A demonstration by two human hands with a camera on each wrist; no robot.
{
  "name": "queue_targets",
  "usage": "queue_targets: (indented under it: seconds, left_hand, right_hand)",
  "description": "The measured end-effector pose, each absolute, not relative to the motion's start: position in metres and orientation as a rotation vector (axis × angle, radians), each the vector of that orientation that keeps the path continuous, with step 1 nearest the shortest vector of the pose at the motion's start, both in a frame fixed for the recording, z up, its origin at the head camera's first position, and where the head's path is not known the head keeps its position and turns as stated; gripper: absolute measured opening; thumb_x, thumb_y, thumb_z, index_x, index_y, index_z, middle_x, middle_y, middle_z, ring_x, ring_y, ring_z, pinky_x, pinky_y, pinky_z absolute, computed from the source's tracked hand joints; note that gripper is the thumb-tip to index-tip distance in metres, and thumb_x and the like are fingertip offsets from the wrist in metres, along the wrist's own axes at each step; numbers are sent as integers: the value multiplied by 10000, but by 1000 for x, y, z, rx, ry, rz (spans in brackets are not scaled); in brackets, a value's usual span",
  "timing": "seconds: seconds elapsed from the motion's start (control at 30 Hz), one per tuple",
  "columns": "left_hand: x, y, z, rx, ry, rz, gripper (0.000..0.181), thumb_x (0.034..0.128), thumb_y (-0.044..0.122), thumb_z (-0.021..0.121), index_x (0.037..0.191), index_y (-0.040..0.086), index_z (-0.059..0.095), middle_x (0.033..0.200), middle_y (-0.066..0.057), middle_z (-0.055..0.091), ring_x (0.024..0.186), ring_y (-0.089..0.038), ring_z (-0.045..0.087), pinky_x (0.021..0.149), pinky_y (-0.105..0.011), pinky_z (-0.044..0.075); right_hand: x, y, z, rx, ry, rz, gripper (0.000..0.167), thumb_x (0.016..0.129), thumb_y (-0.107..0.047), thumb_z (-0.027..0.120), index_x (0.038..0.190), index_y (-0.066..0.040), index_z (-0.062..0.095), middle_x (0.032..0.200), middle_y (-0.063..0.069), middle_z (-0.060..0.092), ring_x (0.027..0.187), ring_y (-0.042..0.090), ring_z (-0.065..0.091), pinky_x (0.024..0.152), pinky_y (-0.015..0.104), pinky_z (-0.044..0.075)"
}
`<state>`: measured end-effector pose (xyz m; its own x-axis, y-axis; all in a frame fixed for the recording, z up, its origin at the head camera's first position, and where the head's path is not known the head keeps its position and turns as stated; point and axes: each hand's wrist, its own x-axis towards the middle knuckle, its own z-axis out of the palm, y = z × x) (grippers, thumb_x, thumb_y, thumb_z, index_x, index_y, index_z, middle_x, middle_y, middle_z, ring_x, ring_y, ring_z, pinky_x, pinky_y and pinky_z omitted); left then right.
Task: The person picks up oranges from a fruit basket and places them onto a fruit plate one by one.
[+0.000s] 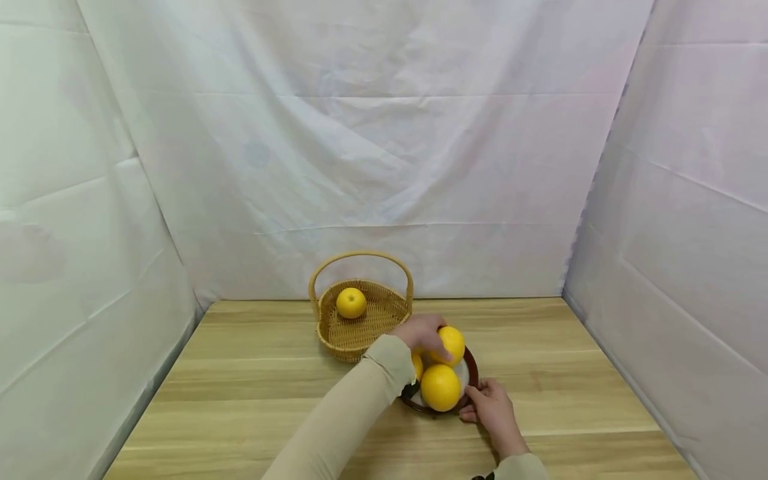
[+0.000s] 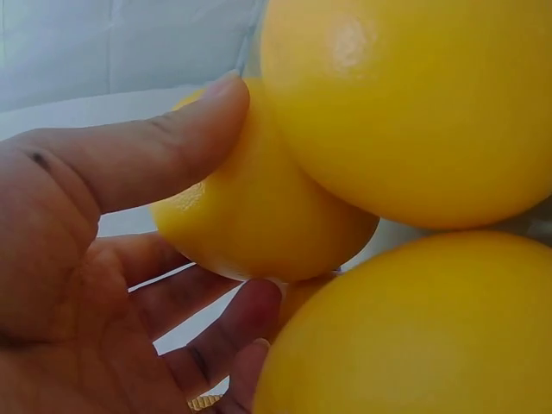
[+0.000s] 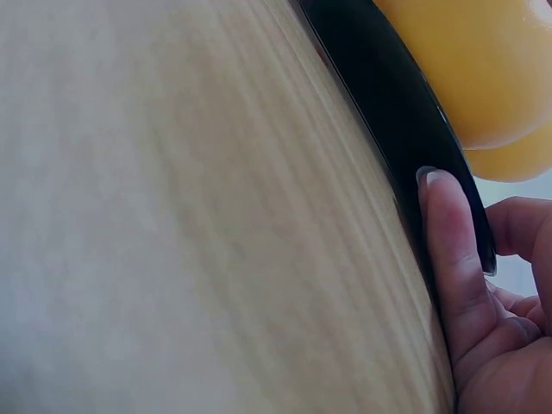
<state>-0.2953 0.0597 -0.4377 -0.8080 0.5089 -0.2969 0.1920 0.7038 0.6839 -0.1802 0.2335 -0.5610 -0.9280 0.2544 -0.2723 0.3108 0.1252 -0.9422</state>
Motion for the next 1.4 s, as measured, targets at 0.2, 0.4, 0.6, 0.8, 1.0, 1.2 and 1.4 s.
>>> queue_targets:
  seconds: [0.2,0.4,0.6,0.8,1.0,1.2,1.4]
  left_hand:
    - [-290,63,-434,527,2453,873,648,797,239,872,1372,129,594,1117,-22,653,938,-189,607,858,-390,546]
    - [-286,71,-434,552,2518,768,629,799,279,868,1350,117,612,1124,-27,667,938,-176,609,853,-355,542]
    - [-286,73,-437,546,2564,692,650,791,308,873,1357,137,602,1172,-27,664,968,-175,609,858,-347,537]
    - [-287,72,-438,537,2559,707,655,786,323,876,1348,134,598,1169,-27,659,964,-178,607,859,-350,533]
    - [-290,71,-443,559,2516,785,732,786,269,878,1438,178,557,1321,-17,637,1077,-178,609,924,-352,524]
    - [-291,70,-444,608,2501,792,730,803,283,863,1456,200,547,1324,-5,634,1051,-170,608,899,-351,527]
    - [-288,68,-442,616,2519,778,714,816,325,848,1455,220,548,1347,2,629,1061,-173,613,890,-356,529]
  right_hand:
    - [-180,233,-563,590,2322,-1966,238,1024,-121,544,1163,60,476,852,150,673,633,201,684,607,352,611]
    - [-180,234,-562,599,2324,-1970,239,1022,-123,546,1152,66,481,837,153,685,622,212,685,602,357,610]
    - [-181,233,-562,591,2310,-1976,265,1024,-133,548,1180,64,462,858,153,658,627,205,683,606,359,611]
    - [-181,232,-561,589,2313,-1983,258,1021,-116,539,1183,70,462,851,154,662,620,203,681,601,354,610]
    - [-181,232,-561,582,2309,-1973,283,1031,-123,531,1214,77,451,885,158,640,632,198,681,612,354,612]
    - [-181,233,-562,578,2309,-1974,279,1031,-116,526,1219,77,453,881,157,647,630,192,678,607,345,610]
    - [-181,233,-563,585,2313,-1978,251,1028,-109,528,1192,72,467,856,152,658,621,198,680,601,343,609]
